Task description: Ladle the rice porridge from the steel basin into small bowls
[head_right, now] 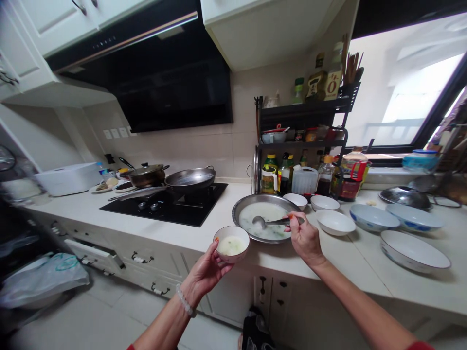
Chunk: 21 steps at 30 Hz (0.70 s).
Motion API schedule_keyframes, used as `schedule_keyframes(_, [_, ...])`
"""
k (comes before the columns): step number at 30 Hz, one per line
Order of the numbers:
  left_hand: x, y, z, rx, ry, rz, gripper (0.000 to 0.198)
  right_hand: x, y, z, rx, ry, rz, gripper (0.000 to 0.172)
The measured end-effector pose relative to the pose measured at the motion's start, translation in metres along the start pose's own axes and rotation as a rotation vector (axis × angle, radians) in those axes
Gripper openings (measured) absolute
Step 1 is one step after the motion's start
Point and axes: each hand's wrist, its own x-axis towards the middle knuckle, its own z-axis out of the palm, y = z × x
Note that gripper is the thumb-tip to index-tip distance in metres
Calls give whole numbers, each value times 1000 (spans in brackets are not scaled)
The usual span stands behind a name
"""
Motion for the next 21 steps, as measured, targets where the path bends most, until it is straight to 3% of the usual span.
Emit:
schedule_keyframes(8, [-2, 1, 2, 15, 13, -3, 29, 23, 9, -10, 82, 169, 257, 15])
schedule_keyframes(21, [-3, 1, 5, 18, 9, -24, 31, 43, -3, -26, 220, 285, 320, 11])
